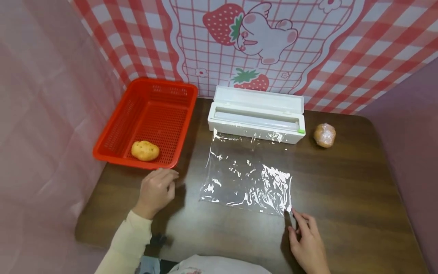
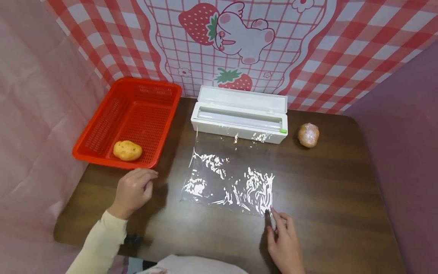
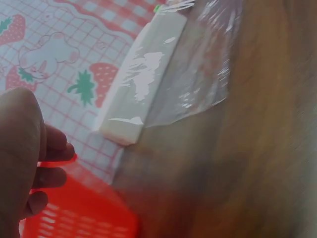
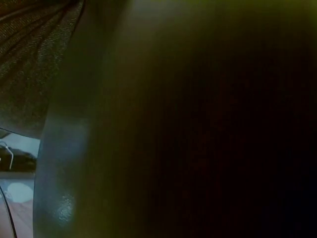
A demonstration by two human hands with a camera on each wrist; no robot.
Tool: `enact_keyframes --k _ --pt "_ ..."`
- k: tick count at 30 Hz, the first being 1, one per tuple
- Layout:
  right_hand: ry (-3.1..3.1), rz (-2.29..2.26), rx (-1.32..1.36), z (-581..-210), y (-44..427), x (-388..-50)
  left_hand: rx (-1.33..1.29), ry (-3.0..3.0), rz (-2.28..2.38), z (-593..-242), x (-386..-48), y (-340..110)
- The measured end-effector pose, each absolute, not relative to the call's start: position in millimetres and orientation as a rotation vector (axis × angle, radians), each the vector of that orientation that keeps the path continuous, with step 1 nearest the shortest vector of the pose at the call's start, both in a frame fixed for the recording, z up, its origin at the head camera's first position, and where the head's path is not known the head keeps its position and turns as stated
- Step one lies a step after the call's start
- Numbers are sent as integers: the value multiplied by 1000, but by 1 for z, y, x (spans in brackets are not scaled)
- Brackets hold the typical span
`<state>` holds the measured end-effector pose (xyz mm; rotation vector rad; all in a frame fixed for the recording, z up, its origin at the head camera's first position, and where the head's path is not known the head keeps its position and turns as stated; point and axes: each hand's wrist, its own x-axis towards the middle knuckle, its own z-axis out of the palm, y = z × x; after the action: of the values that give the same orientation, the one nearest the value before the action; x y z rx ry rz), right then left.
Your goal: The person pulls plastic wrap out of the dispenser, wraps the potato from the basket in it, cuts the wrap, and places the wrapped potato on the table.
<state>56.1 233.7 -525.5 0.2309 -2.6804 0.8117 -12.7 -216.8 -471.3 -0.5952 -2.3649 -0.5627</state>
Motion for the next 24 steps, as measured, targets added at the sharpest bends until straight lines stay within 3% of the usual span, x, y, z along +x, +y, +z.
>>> enact_keyframes --k 9,17,24 --pt "-2625 842 201 -523 238 55 -572 -2218 -785 -428 -35 -242" --pt "-2758 746 181 -517 241 54 -386 -2912 -548 -389 -69 -286" --pt "-2908 624 191 -518 238 54 -297 -3359 -442 -382 -90 -304"
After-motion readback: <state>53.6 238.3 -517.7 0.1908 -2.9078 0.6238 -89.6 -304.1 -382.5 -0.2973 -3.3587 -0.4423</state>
